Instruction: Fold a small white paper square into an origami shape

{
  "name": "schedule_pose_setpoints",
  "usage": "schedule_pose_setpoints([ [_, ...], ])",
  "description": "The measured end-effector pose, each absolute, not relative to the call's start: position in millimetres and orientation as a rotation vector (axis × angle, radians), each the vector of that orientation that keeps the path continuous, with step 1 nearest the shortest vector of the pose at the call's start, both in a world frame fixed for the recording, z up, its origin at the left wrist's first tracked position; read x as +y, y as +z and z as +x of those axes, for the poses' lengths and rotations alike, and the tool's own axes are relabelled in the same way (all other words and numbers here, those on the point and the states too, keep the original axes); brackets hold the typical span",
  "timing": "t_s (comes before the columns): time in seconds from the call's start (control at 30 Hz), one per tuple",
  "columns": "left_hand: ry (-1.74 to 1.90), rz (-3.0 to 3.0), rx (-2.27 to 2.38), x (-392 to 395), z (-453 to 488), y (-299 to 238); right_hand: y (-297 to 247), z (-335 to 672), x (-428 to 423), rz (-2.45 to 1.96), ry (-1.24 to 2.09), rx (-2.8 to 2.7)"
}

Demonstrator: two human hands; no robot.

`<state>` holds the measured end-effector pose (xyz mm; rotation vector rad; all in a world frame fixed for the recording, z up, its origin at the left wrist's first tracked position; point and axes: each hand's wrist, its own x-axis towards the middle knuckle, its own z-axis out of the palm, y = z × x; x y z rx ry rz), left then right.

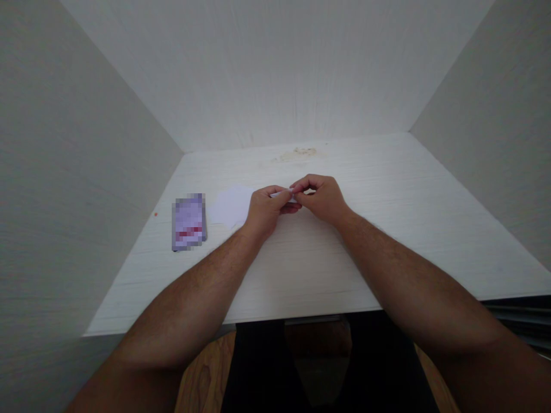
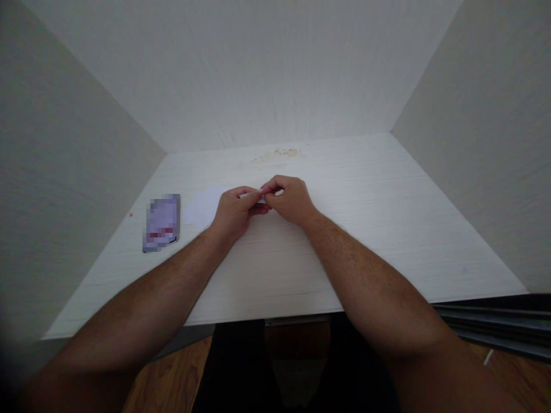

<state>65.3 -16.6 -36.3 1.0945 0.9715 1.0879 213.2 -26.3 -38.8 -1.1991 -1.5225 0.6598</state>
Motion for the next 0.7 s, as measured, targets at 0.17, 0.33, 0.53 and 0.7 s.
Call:
schedule_pose_setpoints([
  [0.17,1.102,1.145,0.955,-16.6,63.9,-37.9,-36.3,211.8,-27.0,-1.171,0.701,-1.415],
  [0.33,1.125,1.297,0.987,-16.3,62.1,-40.4,-39.0,211.3,-24.5,-1.187,0.823,-1.312],
  [0.53,1.133,1.359,1.039,-14.8,60.6,-41.8,-34.9,212.2,-27.4,-1.268,0.743,-1.446],
  [0.7,1.131,1.361,1.065,-14.6,60.2,-40.2,-33.2,212.8,-29.9,-1.317,0.694,-1.527],
])
